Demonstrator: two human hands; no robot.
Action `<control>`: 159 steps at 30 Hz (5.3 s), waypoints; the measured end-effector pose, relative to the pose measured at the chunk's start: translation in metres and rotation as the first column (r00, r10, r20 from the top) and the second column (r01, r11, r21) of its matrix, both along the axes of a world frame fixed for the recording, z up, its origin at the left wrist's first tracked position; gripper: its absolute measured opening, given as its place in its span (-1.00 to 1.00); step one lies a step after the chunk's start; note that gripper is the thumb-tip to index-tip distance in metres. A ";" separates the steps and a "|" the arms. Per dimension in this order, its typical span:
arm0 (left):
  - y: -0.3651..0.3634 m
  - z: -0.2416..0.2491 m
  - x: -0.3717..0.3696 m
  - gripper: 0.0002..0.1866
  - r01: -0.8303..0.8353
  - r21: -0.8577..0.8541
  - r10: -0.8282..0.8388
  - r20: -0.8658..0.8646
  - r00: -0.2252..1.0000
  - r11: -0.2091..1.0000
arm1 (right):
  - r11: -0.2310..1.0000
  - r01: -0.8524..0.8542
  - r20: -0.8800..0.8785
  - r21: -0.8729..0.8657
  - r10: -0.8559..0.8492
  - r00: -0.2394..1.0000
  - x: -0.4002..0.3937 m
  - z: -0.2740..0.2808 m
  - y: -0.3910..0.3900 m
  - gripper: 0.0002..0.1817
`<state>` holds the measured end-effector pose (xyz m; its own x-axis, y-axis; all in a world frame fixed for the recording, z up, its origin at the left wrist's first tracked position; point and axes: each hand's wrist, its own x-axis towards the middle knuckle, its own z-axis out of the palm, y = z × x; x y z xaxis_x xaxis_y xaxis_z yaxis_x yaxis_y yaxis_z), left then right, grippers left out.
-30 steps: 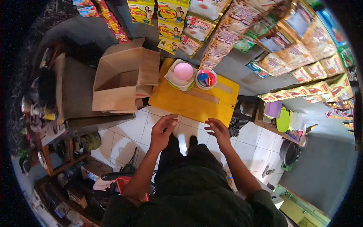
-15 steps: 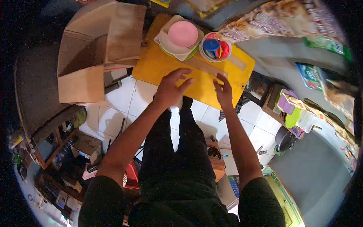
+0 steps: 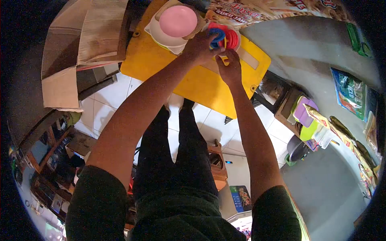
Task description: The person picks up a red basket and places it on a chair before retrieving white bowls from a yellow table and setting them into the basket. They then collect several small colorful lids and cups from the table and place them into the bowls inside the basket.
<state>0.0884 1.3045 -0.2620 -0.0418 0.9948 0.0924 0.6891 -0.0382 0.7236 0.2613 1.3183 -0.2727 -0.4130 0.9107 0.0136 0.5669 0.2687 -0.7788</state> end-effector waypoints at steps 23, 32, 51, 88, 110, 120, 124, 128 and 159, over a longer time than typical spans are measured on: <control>-0.114 0.093 -0.022 -0.58 -0.399 0.071 0.355 0.332 0.874 0.914 | 0.990 0.132 -0.079 0.054 -0.127 0.989 0.001 0.059 -0.010 -0.55; -0.180 0.101 0.009 -0.80 -0.743 -0.197 0.571 0.769 0.287 0.639 | 0.989 0.130 -0.339 -0.069 -0.146 0.929 0.027 0.063 -0.038 -0.72; -0.437 0.349 -0.013 -0.87 -0.911 0.170 0.829 0.379 0.412 0.375 | 0.330 -0.611 -0.623 -0.720 0.081 0.778 -0.125 0.285 -0.234 -0.56; -0.596 0.414 0.034 -0.91 -0.971 0.232 0.576 0.788 0.219 0.052 | 0.147 -0.988 -0.585 0.046 0.806 0.093 -0.170 0.429 -0.362 -0.73; -0.675 0.414 0.093 -0.24 -0.863 -0.141 -0.225 0.974 -0.033 -0.486 | -0.594 -0.805 -0.596 -0.007 0.649 -0.474 -0.257 0.422 -0.521 -0.58; -0.801 0.407 0.128 -0.33 -0.745 -0.113 -0.102 0.993 -0.060 -0.658 | -0.638 -0.767 -0.654 -0.070 0.610 -0.447 -0.241 0.428 -0.663 -0.74; -0.846 0.402 0.124 -0.25 -0.734 -0.080 0.024 0.991 -0.130 -0.675 | -0.657 -0.749 -0.639 -0.082 0.611 -0.466 -0.249 0.420 -0.704 -0.76; -0.868 0.387 0.108 -0.21 -0.732 -0.165 0.030 0.969 -0.246 -0.661 | -0.662 -0.744 -0.618 -0.088 0.622 -0.481 -0.264 0.410 -0.733 -0.76; -1.001 0.119 -0.042 -0.52 -0.525 -0.362 0.468 0.238 -0.851 -0.770 | -0.544 -0.422 -0.310 -0.725 0.806 -0.504 -0.405 0.131 -0.926 -0.49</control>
<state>0.0464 0.3037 -0.1433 -0.4853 -0.8260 -0.2867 -0.5566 0.0390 0.8299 -0.1441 0.3926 -0.1413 -0.1865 -0.8311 -0.5239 0.1871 0.4934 -0.8494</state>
